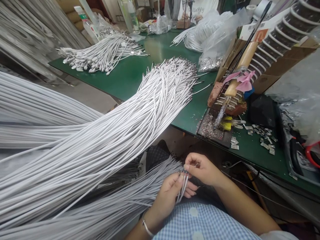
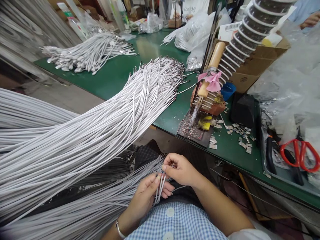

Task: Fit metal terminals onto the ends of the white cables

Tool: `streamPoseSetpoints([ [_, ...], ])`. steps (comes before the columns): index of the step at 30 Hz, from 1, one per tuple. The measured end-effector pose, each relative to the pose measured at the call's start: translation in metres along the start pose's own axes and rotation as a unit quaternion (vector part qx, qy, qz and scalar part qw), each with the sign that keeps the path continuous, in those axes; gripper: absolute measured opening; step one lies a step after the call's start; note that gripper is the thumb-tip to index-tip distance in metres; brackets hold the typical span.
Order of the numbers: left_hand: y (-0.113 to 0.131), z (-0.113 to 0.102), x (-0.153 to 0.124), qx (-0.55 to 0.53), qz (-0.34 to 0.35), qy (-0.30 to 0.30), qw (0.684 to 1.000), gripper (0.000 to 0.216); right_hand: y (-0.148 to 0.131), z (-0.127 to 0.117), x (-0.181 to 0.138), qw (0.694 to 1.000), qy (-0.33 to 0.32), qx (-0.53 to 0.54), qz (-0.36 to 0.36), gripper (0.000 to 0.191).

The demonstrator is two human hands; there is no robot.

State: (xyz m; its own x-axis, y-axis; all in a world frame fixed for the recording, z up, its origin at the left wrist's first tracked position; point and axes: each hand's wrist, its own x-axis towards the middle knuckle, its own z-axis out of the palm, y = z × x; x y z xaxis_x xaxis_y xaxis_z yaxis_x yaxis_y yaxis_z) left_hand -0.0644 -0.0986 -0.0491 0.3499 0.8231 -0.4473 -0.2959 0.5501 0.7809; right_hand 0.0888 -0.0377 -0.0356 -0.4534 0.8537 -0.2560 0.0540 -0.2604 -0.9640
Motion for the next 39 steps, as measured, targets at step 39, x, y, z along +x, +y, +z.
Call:
streamPoseSetpoints([
  [39, 0.129, -0.024, -0.111, 0.642, 0.455, 0.295, 0.542, 0.042, 0.040, -0.034, -0.007, 0.915, 0.134, -0.374, -0.076, 0.035],
])
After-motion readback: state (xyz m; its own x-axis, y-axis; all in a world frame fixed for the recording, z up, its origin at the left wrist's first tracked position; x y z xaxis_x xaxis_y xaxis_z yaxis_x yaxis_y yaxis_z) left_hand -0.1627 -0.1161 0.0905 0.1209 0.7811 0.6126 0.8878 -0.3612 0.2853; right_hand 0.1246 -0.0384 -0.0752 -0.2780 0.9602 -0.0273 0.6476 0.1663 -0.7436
